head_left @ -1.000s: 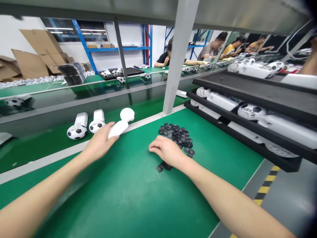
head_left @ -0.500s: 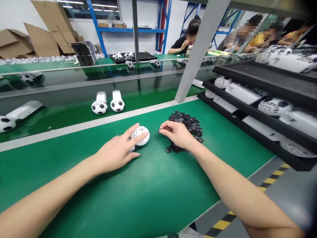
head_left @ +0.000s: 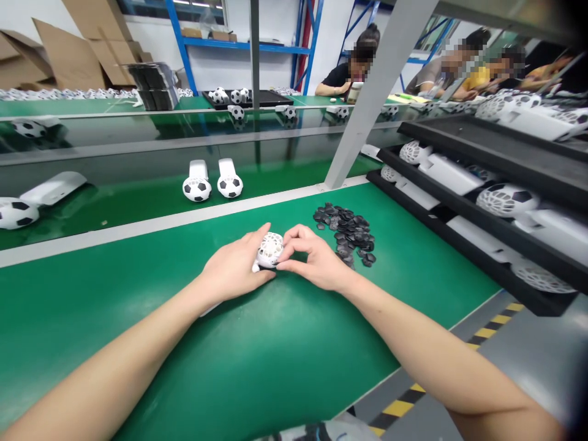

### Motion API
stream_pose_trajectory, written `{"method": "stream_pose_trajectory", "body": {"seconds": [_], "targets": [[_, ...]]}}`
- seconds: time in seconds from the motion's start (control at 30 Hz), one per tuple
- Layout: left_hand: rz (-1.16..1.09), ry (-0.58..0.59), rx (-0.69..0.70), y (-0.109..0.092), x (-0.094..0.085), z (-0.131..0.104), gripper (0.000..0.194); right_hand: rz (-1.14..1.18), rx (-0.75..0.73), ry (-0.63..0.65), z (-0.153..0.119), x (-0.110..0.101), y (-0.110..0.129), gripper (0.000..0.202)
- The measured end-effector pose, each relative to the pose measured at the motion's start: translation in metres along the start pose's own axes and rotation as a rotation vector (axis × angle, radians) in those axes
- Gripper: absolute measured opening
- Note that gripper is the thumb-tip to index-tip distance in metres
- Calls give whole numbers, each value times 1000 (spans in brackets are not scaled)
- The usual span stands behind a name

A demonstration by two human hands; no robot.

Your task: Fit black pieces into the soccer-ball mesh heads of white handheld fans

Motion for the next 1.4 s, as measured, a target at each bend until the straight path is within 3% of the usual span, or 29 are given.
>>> {"method": "stream_pose_trajectory", "body": {"seconds": [0.23, 0.4, 0.53, 0.63, 0.77, 0.9, 1.07, 1.27, 1.4], "targets": [[-57, -37, -33, 1, -4, -1, 70, 72, 86, -76, 3, 3, -9, 20], [-69, -39, -94, 2, -5, 1, 64, 311, 263, -13, 1, 16, -20, 41], [-70, -45, -139, 4, -5, 1, 63, 284, 243, -7, 4, 15, -21, 43], [-50, -51, -126, 4, -4, 1, 64, 142, 238, -33, 11, -6, -32, 24], [-39, -8, -165, 8, -1, 2, 71, -430, 451, -261, 10, -60, -63, 16], [-49, 12, -106, 8, -3, 4, 66, -621, 619, -206, 4, -75, -84, 17], [112, -37, 117, 1, -14, 2, 60, -499, 518, -167, 5, -63, -77, 9], [41, -78, 143, 7, -14, 3, 59, -41, 248, -3, 8, -37, -40, 11], [-33, -28, 135, 10, -10, 2, 62, -30, 40, 86, 5, -28, -5, 17]]}}
Point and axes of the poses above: each hand's wrist, its own z-axis towards the middle knuckle, its own x-axis out of the palm, y = z × x, the point moved 6 cm from there along z, towards the middle knuckle, and after that the axes turned 2 degrees about y, right-handed, at the moved point
